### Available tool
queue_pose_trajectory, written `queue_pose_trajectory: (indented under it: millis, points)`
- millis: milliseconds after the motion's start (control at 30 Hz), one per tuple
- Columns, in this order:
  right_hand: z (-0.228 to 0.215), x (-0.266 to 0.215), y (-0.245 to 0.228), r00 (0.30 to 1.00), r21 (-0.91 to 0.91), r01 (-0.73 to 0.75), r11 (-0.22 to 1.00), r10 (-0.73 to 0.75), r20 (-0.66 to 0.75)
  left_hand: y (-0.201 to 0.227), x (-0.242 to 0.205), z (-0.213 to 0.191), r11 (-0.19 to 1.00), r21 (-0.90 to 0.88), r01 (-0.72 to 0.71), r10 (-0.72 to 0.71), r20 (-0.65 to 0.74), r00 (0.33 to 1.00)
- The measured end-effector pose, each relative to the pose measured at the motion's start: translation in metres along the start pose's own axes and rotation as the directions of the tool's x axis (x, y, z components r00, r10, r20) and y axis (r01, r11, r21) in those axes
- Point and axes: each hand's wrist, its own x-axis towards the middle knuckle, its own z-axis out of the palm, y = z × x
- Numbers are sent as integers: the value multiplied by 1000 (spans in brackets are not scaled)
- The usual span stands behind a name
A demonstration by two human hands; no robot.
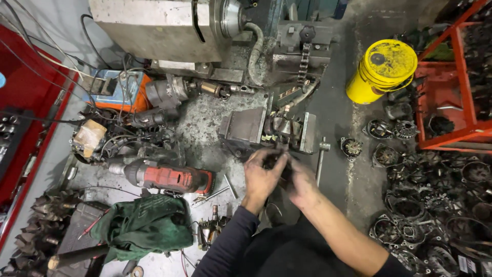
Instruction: The person assembles a mechanical component by inserting small cylindrical parts into a larger housing using a bench vise. They then place the assembled unit into a casing, retrieve a small ring from a shelf, and wipe it with a cloth.
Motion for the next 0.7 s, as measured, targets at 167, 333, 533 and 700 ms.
queue_pose_trajectory:
  millis: [167, 333, 533, 700]
  points:
    - [2, 6, -1, 998, 8, -43, 999, 43, -46, 9, 1, 2, 995, -32, 94, -94, -1, 996]
    - [-17, 22, 7, 999, -31, -35, 999, 35, 20, 17, 3, 9, 955, 248, 164, -162, -30, 986]
    - [-57, 23, 7, 979, -178, -202, 963, 196, -52, 17, 5, 15, 959, 191, 207, -204, -36, 978]
    - [-99, 0, -18, 934, -354, -356, 865, 325, -148, 11, -9, 51, 790, 555, 262, -280, -53, 958]
